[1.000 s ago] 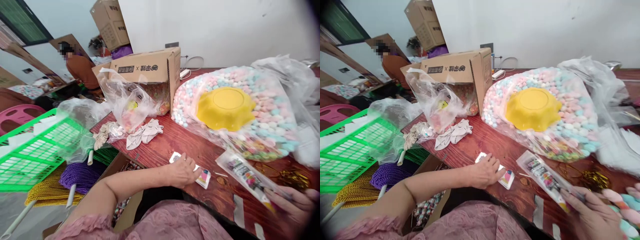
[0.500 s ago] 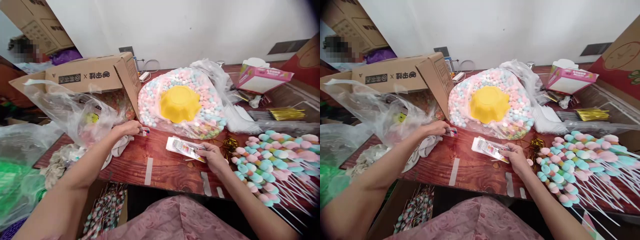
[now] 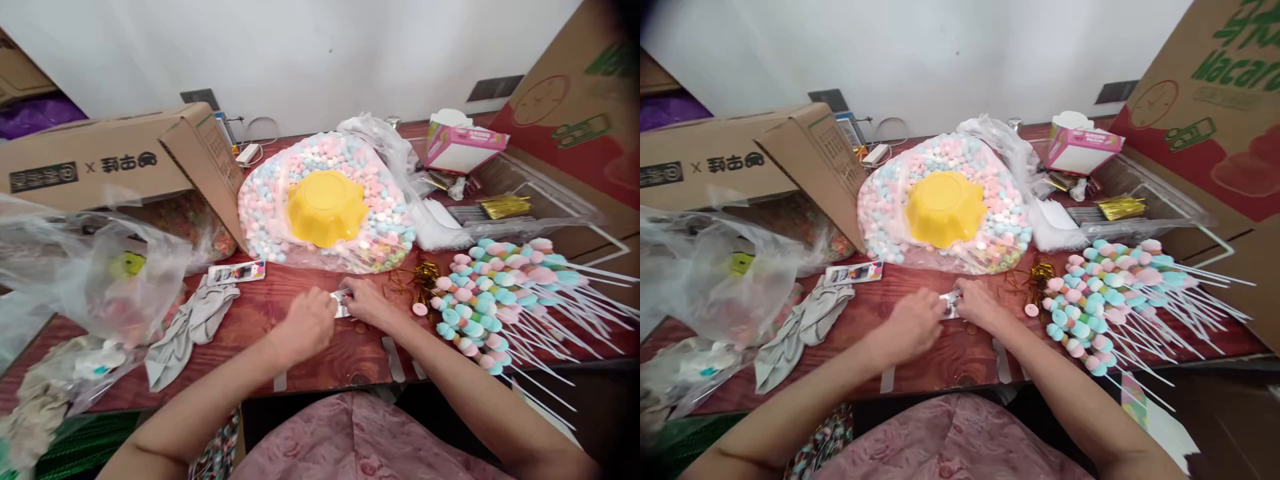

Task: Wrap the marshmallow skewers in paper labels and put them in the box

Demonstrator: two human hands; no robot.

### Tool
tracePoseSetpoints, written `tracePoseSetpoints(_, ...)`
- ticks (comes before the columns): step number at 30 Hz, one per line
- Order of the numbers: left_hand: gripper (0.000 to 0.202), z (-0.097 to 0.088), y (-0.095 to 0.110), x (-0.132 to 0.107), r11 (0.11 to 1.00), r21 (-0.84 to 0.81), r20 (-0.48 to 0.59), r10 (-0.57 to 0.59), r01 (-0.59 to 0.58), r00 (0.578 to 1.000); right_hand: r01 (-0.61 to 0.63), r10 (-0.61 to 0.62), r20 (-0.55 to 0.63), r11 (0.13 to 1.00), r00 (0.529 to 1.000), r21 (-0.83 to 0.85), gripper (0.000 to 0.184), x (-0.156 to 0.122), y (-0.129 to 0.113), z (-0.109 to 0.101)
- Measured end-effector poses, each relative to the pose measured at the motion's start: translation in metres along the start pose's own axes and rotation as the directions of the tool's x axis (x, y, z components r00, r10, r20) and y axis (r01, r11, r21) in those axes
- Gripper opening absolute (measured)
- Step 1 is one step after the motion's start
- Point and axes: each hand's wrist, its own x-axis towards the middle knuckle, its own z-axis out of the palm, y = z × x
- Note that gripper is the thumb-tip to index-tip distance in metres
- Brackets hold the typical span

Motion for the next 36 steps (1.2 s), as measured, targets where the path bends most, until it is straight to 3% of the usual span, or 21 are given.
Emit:
tracePoseSetpoints(2, 0.025, 0.016, 0.037, 0.012, 0.999, 0.044, -0.01, 0.032, -0.032, 0.999, 0.008, -0.008, 0.0, 0.997, 1.0, -0.077, 0.033, -0.005, -0.003, -0.003)
tracePoseSetpoints(5, 0.027, 0.036, 0.06, 0.025, 0.986, 0.146, -0.065, -0.065, 0.074, 0.996, 0.024, -0.03, -0.035, 0.986, 0.999, -0.168, 0.043, -0.023, 0.001, -0.009)
tracePoseSetpoints(7, 0.027, 0.044, 0.061, 0.029, 0.975, 0.197, -0.13, -0.078, 0.103, 0.988, 0.033, -0.048, -0.064, 0.977, 0.997, -0.21, 0.046, -0.043, 0.009, -0.014)
tracePoseSetpoints(10, 0.025, 0.051, 0.05, 0.03, 0.976, 0.199, -0.196, -0.047, 0.087, 0.979, 0.097, -0.138, -0.159, 0.966, 0.978, -0.241, 0.035, -0.08, 0.031, -0.022)
tracePoseSetpoints(12, 0.023, 0.055, 0.04, 0.029, 0.99, 0.132, -0.244, -0.023, 0.056, 0.969, 0.15, -0.217, -0.298, 0.961, 0.93, -0.23, 0.028, -0.102, 0.053, -0.031)
tracePoseSetpoints(14, 0.023, 0.061, 0.029, 0.028, 0.999, 0.04, -0.326, -0.005, 0.019, 0.945, 0.142, -0.24, -0.478, 0.962, 0.845, -0.233, 0.026, -0.119, 0.077, -0.044)
tracePoseSetpoints(16, 0.022, 0.068, 0.02, 0.026, 0.998, -0.069, -0.43, -0.019, -0.012, 0.903, 0.026, -0.206, -0.631, 0.959, 0.748, -0.283, 0.023, -0.132, 0.101, -0.062)
tracePoseSetpoints(18, 0.023, 0.072, 0.016, 0.023, 0.974, -0.222, -0.51, -0.078, -0.043, 0.857, -0.18, -0.15, -0.694, 0.908, 0.704, -0.378, 0.023, -0.142, 0.122, -0.081)
tracePoseSetpoints(20, 0.024, 0.072, 0.017, 0.02, 0.92, -0.386, -0.523, -0.164, -0.061, 0.837, -0.337, -0.082, -0.673, 0.817, 0.735, -0.467, 0.024, -0.15, 0.137, -0.096)
tracePoseSetpoints(22, 0.024, 0.068, 0.022, 0.017, 0.88, -0.475, -0.475, -0.231, -0.026, 0.849, -0.411, -0.008, -0.639, 0.76, 0.769, -0.504, 0.025, -0.159, 0.147, -0.103)
tracePoseSetpoints(26, 0.027, 0.054, 0.035, 0.017, 0.895, -0.435, -0.375, -0.281, 0.099, 0.884, -0.482, 0.19, -0.549, 0.748, 0.814, -0.455, 0.028, -0.172, 0.156, -0.102)
tracePoseSetpoints(29, 0.025, 0.052, 0.038, 0.02, 0.896, -0.434, -0.4, -0.28, 0.089, 0.873, -0.544, 0.344, -0.478, 0.747, 0.808, -0.382, 0.034, -0.174, 0.161, -0.1)
tracePoseSetpoints(32, 0.023, 0.057, 0.035, 0.019, 0.91, -0.4, -0.431, -0.295, 0.112, 0.853, -0.586, 0.423, -0.489, 0.771, 0.763, -0.248, 0.036, -0.175, 0.167, -0.1)
tracePoseSetpoints(34, 0.021, 0.061, 0.033, 0.013, 0.929, -0.35, -0.41, -0.264, 0.116, 0.873, -0.539, 0.419, -0.541, 0.839, 0.729, -0.076, 0.033, -0.179, 0.175, -0.101)
tracePoseSetpoints(36, 0.018, 0.064, 0.032, 0.007, 0.945, -0.31, -0.377, -0.221, 0.102, 0.9, -0.446, 0.383, -0.657, 0.892, 0.649, 0.079, 0.032, -0.186, 0.185, -0.099)
